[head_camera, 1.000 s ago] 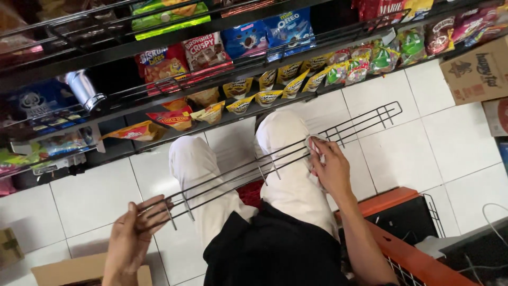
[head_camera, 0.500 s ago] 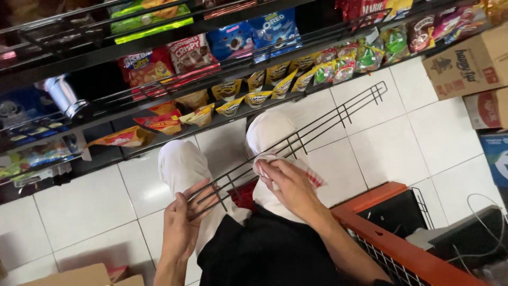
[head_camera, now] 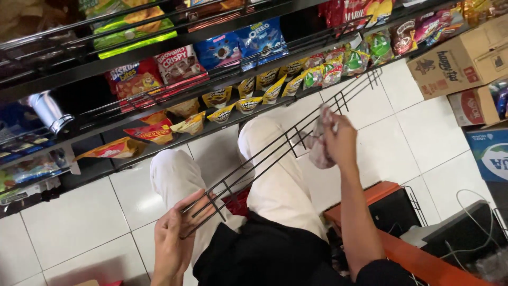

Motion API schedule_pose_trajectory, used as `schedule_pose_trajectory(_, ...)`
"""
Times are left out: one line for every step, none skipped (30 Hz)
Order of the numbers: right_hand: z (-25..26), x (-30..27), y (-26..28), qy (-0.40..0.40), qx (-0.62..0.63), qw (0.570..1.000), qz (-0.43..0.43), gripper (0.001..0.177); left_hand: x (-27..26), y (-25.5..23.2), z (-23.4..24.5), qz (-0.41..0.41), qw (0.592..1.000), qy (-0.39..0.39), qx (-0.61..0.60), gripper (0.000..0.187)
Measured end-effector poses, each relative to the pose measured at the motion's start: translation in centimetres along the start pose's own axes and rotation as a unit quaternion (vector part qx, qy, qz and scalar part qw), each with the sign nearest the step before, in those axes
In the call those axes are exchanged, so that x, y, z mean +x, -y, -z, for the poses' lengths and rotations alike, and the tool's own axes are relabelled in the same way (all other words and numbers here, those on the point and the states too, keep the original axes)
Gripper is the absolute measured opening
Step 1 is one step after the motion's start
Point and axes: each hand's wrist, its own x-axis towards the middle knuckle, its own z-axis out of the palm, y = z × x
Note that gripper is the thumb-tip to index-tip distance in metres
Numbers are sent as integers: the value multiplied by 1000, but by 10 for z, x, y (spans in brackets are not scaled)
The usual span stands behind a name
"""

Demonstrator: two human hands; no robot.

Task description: Scanning snack products, wiping them down, cleaning a shelf rack, and stocking the snacks onto the shelf in a grocery store.

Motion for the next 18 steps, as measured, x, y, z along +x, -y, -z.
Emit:
schedule_pose_trajectory(-6,-2,-6,7,3,999,45,24,2,3,-1,-4,1000,4,1,70)
schedule_pose_trajectory(-3,-6,13,5,3,999,45,24,7,7,-5,-4,1000,5,1,70)
schedule_pose_trajectory(-2,-11,32,43,3,998,41,24,9,11,-8,-14,1000,24,0,71)
schedule_pose_trajectory(-1,-17,52,80,4,996,36,23,12,15,-10,-25,999,42,-1,73)
schedule_pose_trajectory(-6,-25,60,84,7,996,35,23,13,17,-16,-24,999,37,1,73)
schedule_pose_trajectory(-12,-33,68,95,-6,995,38,25,15,19,-22,-34,998,43,-1,74)
schedule_pose_trajectory(-16,-41,77,103,-20,994,40,27,18,21,-29,-43,998,52,-4,76)
schedule_pose_trajectory(-20,-49,81,105,-19,994,38,27,19,24,-34,-42,998,50,-2,76)
schedule_pose_trajectory(-23,-57,84,109,-29,991,77,31,21,26,-39,-34,998,44,-9,76)
schedule_pose_trajectory(-27,-64,89,112,-39,986,116,35,23,28,-44,-26,999,37,-15,77)
schedule_pose_trajectory(-29,-72,94,113,-40,986,116,35,25,33,-48,-26,999,36,-16,77)
schedule_pose_trajectory(-30,-80,99,145,-35,981,121,41,28,37,-52,-16,999,33,-28,78)
schedule_pose_trajectory(-32,-89,104,177,-30,976,126,48,30,42,-55,-7,999,31,-41,80)
schedule_pose_trajectory(-28,-95,118,179,-30,975,126,48,33,43,-60,-7,999,29,-42,80)
schedule_pose_trajectory(-24,-101,132,185,-31,969,162,55,35,44,-63,-17,998,34,-49,81)
schedule_pose_trajectory(-19,-107,146,190,-32,961,197,62,38,45,-67,-26,997,38,-55,82)
schedule_pose_trajectory(-13,-110,157,191,-31,961,196,62,38,44,-69,-25,997,38,-55,82)
schedule_pose_trajectory(-6,-113,167,205,-20,956,210,68,39,44,-71,-30,997,40,-54,83)
